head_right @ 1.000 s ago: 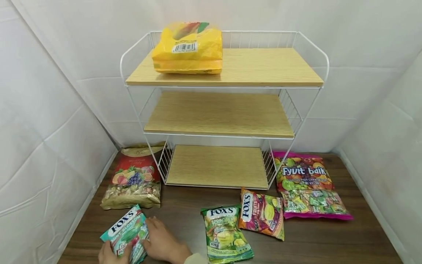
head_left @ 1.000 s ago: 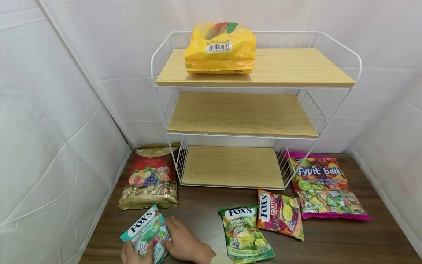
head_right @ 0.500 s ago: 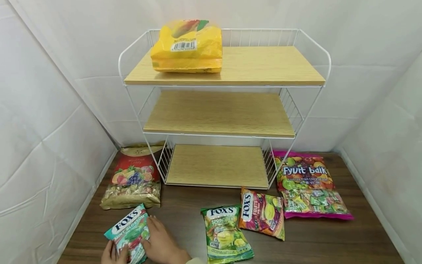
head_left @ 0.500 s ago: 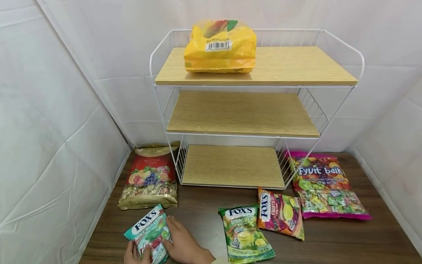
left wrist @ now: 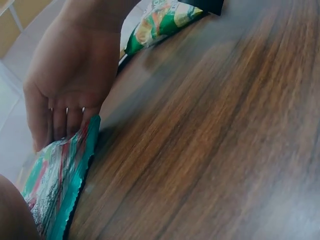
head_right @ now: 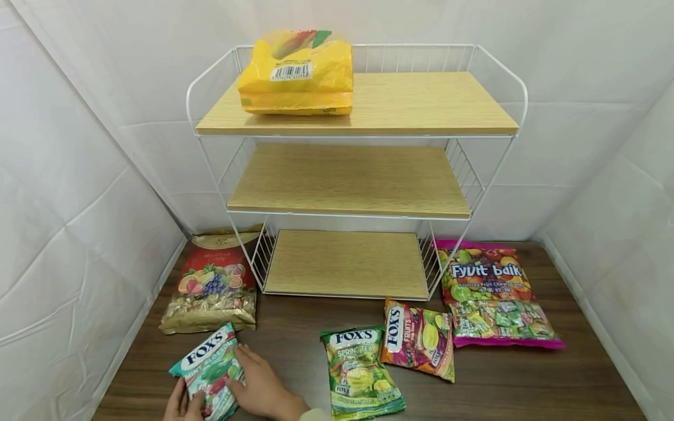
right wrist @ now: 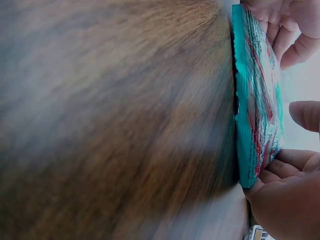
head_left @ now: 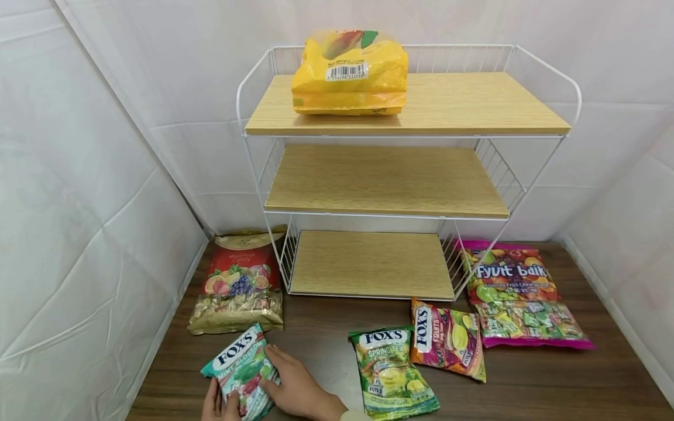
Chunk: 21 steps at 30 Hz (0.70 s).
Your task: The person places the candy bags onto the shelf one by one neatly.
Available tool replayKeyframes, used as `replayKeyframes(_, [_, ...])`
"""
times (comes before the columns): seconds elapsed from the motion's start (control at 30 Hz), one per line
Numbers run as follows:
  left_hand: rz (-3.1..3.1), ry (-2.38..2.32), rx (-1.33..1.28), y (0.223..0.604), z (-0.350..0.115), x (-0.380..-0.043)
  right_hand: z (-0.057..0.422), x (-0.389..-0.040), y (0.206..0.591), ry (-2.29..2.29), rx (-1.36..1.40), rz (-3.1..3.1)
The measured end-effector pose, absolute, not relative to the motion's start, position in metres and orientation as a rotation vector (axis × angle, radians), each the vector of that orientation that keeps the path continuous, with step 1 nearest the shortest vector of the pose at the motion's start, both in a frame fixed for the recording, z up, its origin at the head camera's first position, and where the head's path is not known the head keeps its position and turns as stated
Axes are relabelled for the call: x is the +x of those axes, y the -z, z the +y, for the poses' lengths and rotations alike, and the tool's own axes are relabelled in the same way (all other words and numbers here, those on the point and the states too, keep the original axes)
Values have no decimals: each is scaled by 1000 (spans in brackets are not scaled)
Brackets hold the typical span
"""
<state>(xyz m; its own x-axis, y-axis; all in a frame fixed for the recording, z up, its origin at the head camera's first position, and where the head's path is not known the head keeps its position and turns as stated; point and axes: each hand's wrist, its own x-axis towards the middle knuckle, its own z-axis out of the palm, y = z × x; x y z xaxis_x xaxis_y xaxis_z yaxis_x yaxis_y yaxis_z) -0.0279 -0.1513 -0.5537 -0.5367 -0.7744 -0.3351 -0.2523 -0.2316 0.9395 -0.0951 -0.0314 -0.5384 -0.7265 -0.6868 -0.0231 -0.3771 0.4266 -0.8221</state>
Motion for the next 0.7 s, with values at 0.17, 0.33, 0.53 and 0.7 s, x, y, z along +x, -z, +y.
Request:
replayKeyframes(0.17, [-1733,1799,1213,568,-155,-26,-30,-96,540,1208,-950,2327])
replayKeyframes(0.33, [-1810,1758,1163,592,-163,-28,-27,-96,541,1227,-959,2311])
replayKeyframes(0.53, [-1753,1841,1124,599,-165,-29,-25,-96,542,1224,-1008,2321])
replayKeyframes(0.7, [-1721,1916,1076,599,-164,-28,-25,-95,543,1192,-1031,2366])
